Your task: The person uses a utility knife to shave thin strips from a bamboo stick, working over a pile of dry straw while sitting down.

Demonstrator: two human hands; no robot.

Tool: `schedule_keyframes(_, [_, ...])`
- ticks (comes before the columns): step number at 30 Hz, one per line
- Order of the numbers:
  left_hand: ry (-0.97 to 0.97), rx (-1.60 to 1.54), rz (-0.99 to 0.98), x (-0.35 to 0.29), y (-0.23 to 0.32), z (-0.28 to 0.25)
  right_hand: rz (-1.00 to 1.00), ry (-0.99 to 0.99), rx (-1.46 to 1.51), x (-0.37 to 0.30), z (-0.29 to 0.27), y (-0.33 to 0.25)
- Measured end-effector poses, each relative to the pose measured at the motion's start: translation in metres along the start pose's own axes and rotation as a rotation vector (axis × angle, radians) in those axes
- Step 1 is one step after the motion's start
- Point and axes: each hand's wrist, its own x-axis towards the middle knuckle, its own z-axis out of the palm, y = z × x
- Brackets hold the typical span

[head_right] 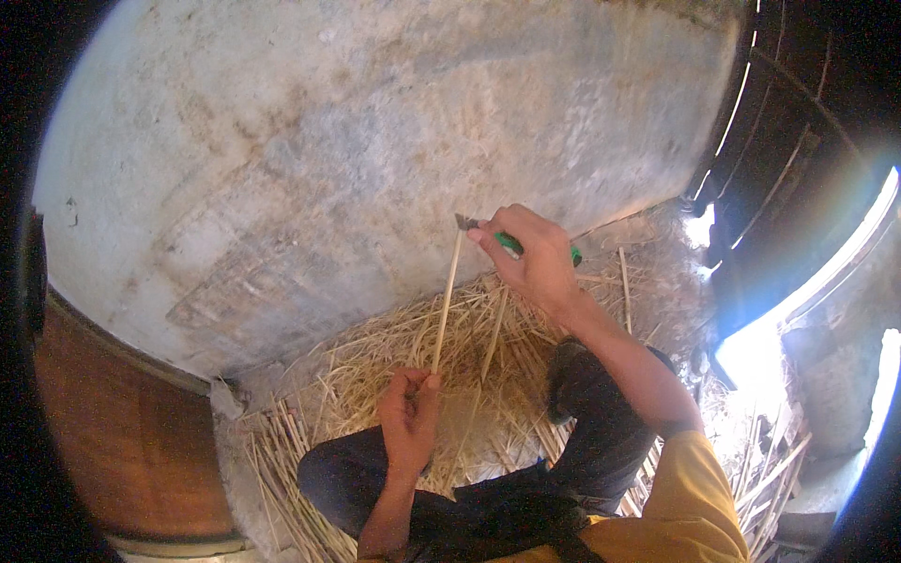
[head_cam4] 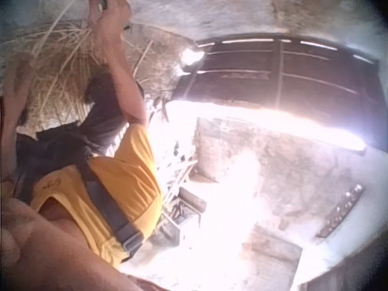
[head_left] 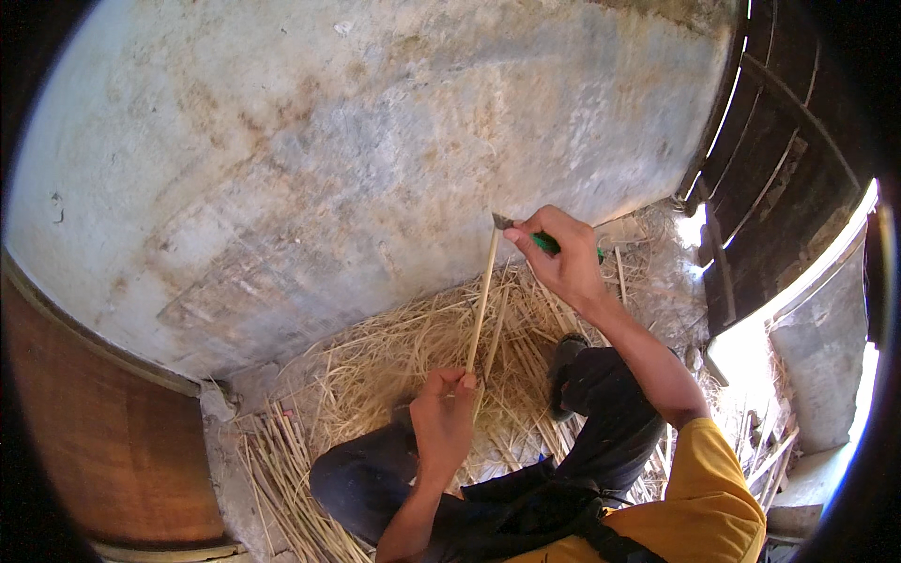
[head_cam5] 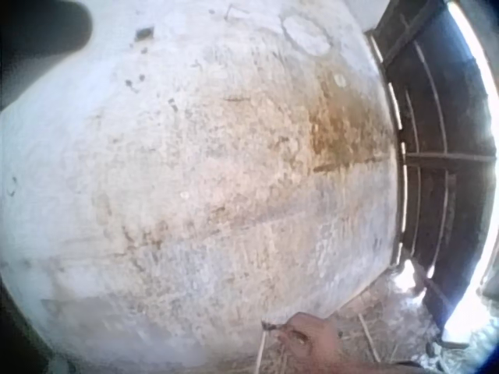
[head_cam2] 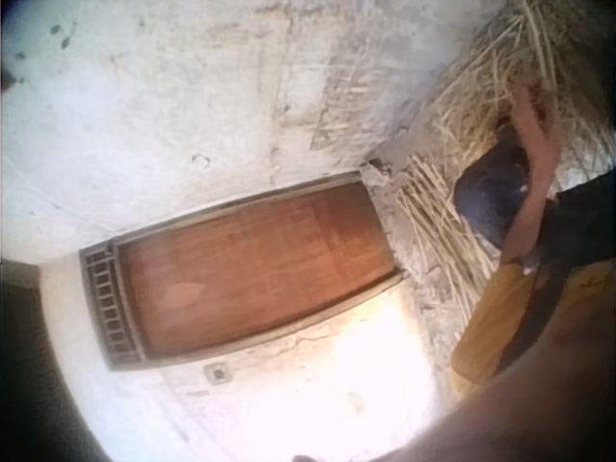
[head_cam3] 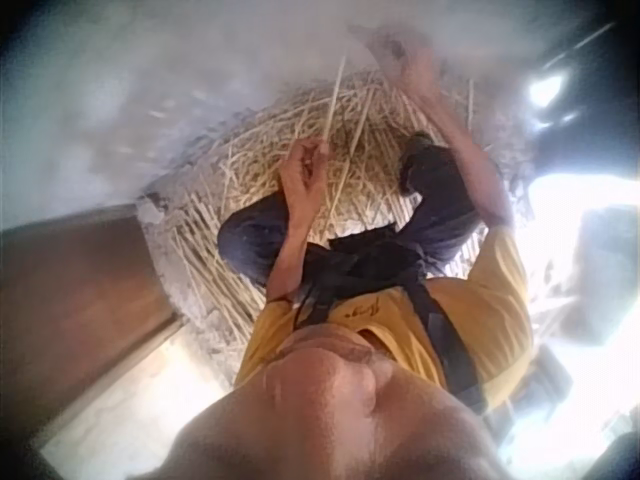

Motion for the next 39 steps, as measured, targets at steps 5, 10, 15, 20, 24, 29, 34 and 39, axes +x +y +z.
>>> schedule_keyframes(5, [-0.097, -0.019, 0.023, -0.007, 0.011, -0.003, 0.23, 0.136, 0.059, 0.027, -0.02, 0.054])
schedule_keyframes(10, [-0.098, 0.058, -0.051, 0.004, 0.013, -0.004, 0.685, -0.111, 0.695, 0.022, -0.031, 0.034])
schedule_keyframes(15, [-0.125, 0.105, 0.025, 0.011, -0.001, -0.008, 0.754, -0.362, 0.667, 0.004, -0.022, 0.016])
schedule_keyframes(20, [0.041, 0.436, 0.23, 0.02, 0.004, -0.017, 0.747, -0.439, 0.552, 0.0, -0.025, 0.02])
schedule_keyframes(24, [0.416, 0.826, 0.587, 0.029, 0.017, -0.034, 0.839, -0.421, 0.582, -0.009, -0.015, 0.017])
schedule_keyframes(29, [0.221, 0.334, 0.599, 0.017, -0.002, -0.036, 1.039, -0.332, 0.958, -0.035, 0.003, 0.016])
schedule_keyframes(34, [0.023, -0.314, 0.021, 0.025, -0.018, -0.013, 1.126, -0.387, 1.18, -0.059, 0.024, -0.012])
schedule_keyframes(39, [0.13, -0.656, -0.036, 0.029, -0.01, -0.027, 1.029, -0.476, 0.987, -0.06, 0.024, -0.033])
